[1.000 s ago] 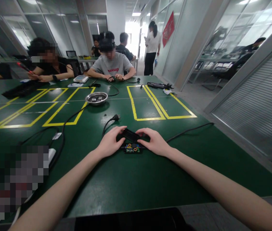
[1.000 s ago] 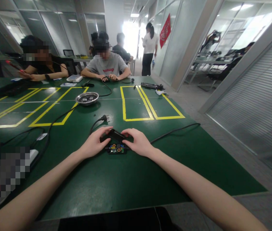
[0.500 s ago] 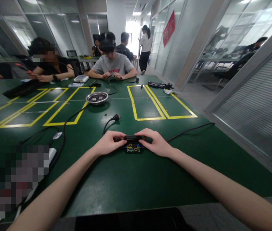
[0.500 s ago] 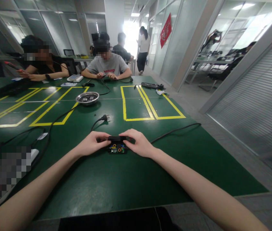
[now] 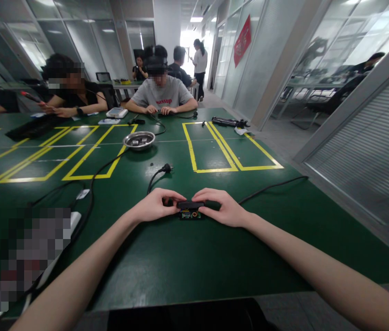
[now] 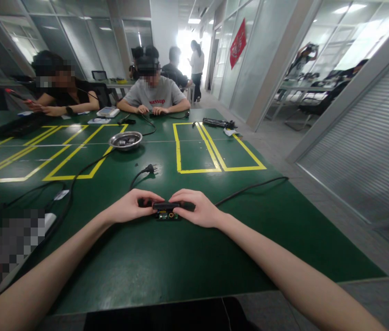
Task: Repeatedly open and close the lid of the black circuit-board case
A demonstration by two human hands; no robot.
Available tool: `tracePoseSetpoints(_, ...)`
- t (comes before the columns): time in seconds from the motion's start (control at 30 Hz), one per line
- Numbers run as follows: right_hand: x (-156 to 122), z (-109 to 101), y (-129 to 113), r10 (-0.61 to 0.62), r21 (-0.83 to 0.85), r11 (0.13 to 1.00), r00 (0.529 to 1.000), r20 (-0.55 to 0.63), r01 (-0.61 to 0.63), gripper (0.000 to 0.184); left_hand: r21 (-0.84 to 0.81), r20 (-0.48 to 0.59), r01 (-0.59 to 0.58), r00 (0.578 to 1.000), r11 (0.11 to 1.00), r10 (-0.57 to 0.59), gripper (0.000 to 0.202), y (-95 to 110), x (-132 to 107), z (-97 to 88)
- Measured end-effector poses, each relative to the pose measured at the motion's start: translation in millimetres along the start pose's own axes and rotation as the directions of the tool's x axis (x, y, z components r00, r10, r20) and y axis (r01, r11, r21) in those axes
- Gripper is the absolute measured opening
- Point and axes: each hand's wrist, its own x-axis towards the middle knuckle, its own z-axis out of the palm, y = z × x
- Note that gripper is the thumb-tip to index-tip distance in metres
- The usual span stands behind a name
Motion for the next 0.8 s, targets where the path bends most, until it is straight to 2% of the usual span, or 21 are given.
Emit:
tracePoseSetpoints(0.13,-0.8,0.2,-2.1,-0.100,-0.109,0.990,0.992,-0.078,0.091,0.019,-0.063,0.019,-0.013,1.000,0.998,0.014,0.049,1.5,-1.5,-0.7)
tracePoseSetpoints(0.3,-1.3,0.9,-2.3,-0.123,-0.122,0.984,0.991,0.049,0.128,0.025,0.022,0.029,-0.012,1.000,1.000,0.011,0.052,5.0,-4.4,0.2)
tracePoseSetpoints(0.47,-1.1,0.8,-0.8,-0.093,-0.112,0.988,0.990,0.102,0.105,0.031,0.075,0.008,-0.084,0.996,0.994,0.084,0.049,6.4,-4.9,3.8)
tracePoseSetpoints(0.6,-0.9,0.1,0.1,-0.054,-0.094,0.993,0.989,0.137,0.068,0.035,0.194,-0.014,-0.095,0.995,0.976,0.100,0.040,5.6,-5.2,8.7)
tracePoseSetpoints(0.8,-1.1,0.8,1.0,-0.033,-0.107,0.993,0.985,0.167,0.051,0.040,0.422,-0.077,-0.168,0.972,0.891,0.220,0.029,2.3,-5.8,15.7)
